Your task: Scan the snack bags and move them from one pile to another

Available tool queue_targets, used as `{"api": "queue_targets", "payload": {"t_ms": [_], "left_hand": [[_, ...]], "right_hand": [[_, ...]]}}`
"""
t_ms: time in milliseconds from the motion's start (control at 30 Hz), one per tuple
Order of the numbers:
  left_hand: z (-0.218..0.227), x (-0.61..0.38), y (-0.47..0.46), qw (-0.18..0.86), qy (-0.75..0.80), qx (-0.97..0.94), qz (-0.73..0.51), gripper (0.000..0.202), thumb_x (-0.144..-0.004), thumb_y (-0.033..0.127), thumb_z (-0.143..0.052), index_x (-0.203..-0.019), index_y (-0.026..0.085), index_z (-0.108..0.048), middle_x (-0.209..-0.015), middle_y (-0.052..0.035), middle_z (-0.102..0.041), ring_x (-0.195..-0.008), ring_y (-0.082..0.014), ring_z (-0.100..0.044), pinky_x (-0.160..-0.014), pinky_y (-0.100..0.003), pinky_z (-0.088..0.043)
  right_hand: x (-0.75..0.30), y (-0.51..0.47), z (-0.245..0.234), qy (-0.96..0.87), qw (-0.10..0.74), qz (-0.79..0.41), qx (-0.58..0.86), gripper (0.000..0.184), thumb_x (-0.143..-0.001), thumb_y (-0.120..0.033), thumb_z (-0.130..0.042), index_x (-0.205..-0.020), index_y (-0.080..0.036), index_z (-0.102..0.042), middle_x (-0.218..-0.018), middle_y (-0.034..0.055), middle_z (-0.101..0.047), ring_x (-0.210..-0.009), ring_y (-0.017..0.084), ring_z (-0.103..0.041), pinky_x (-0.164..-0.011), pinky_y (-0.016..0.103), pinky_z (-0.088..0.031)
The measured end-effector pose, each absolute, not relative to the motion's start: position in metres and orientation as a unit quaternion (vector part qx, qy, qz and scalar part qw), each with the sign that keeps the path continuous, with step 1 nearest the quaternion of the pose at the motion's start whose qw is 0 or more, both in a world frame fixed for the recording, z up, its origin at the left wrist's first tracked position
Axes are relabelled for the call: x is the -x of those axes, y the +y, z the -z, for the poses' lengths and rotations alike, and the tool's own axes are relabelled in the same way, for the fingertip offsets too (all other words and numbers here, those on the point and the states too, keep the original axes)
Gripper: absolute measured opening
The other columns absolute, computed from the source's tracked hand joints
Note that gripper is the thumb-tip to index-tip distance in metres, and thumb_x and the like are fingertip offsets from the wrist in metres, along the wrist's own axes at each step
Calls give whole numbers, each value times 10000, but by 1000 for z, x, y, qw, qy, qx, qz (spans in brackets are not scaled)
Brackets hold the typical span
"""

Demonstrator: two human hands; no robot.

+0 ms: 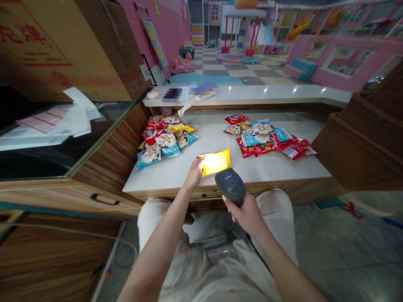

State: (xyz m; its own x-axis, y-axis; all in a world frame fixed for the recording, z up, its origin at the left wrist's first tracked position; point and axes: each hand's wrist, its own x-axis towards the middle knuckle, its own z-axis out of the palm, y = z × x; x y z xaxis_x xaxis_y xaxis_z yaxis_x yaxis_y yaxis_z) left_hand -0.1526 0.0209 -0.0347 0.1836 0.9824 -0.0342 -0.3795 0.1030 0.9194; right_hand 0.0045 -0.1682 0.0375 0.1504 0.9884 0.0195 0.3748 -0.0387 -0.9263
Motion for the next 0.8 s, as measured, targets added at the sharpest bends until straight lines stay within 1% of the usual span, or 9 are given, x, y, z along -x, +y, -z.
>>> {"api": "queue_targets", "payload": {"t_ms": [100, 233, 400, 467, 533, 600, 667, 733, 800], "left_hand": [[35, 153, 21, 649, 369, -413, -521, 494, -767, 535, -837, -1093, 172, -760, -1049, -88, -842, -1103, -325, -787, -943, -397, -625], [35, 153, 22, 645, 385, -401, -525, 510, -727, 577, -878, -1038, 192, -753, -997, -69, -843, -1100, -317, -790, -971, -413, -632], [39, 153, 23, 638, 386, -415, -521, 551, -731, 643, -868, -1026, 192, -756, -1018, -76, -847, -1089, -315, -798, -1003, -436, -634], [38, 153, 23, 630, 386, -418, -528, 573, -748, 665, -848, -1050, 186, -759, -1044, -91, -844, -1108, -324, -793, -1011, -450, -632], [33, 156, 22, 605, 392, -430, -543, 595, -780, 678, -821, -1099, 180, -758, -1083, -102, -837, -1143, -331, -782, -1028, -459, -625], [22, 164, 23, 554, 407, -444, -575, 602, -838, 690, -774, -1163, 183, -746, -1159, -109, -823, -1190, -329, -764, -1056, -466, -613], [7, 181, 27, 472, 431, -451, -623, 609, -904, 708, -705, -1225, 190, -721, -1248, -121, -799, -1236, -323, -742, -1084, -472, -599], [-9, 205, 36, 354, 460, -464, -669, 617, -963, 713, -626, -1289, 193, -693, -1330, -139, -764, -1279, -314, -717, -1123, -473, -574], [-25, 235, 49, 207, 487, -502, -684, 600, -1022, 662, -556, -1385, 195, -653, -1431, -153, -709, -1350, -298, -673, -1190, -459, -520]], "right_hand": [[-5, -169, -38, -544, 428, -357, 628, 293, -872, -457, -657, -647, -281, -592, -456, 39, -630, -607, 301, -786, -470, 270, -508], [-4, -169, -37, -540, 429, -357, 630, 272, -862, -453, -662, -667, -275, -596, -461, 32, -631, -575, 283, -769, -454, 260, -494], [-6, -171, -33, -536, 434, -361, 628, 257, -858, -454, -665, -694, -267, -599, -463, 14, -622, -418, 225, -654, -430, 270, -479], [-10, -172, -32, -533, 433, -359, 633, 267, -861, -466, -672, -697, -268, -599, -455, 4, -609, -374, 210, -608, -421, 278, -473], [-14, -173, -31, -529, 434, -356, 637, 281, -862, -483, -680, -701, -266, -603, -476, 12, -626, -364, 205, -594, -415, 284, -469], [-19, -174, -30, -524, 433, -357, 641, 295, -865, -500, -679, -704, -262, -611, -502, 24, -647, -374, 206, -599, -418, 289, -471], [-23, -175, -28, -522, 429, -360, 644, 312, -872, -515, -674, -705, -258, -618, -511, 29, -651, -388, 208, -607, -432, 292, -479], [-24, -175, -25, -520, 426, -362, 645, 329, -881, -526, -673, -703, -254, -625, -519, 34, -656, -400, 208, -613, -438, 292, -480], [-24, -174, -22, -523, 426, -362, 644, 343, -892, -530, -677, -698, -251, -626, -521, 36, -659, -405, 205, -613, -440, 289, -479]]}}
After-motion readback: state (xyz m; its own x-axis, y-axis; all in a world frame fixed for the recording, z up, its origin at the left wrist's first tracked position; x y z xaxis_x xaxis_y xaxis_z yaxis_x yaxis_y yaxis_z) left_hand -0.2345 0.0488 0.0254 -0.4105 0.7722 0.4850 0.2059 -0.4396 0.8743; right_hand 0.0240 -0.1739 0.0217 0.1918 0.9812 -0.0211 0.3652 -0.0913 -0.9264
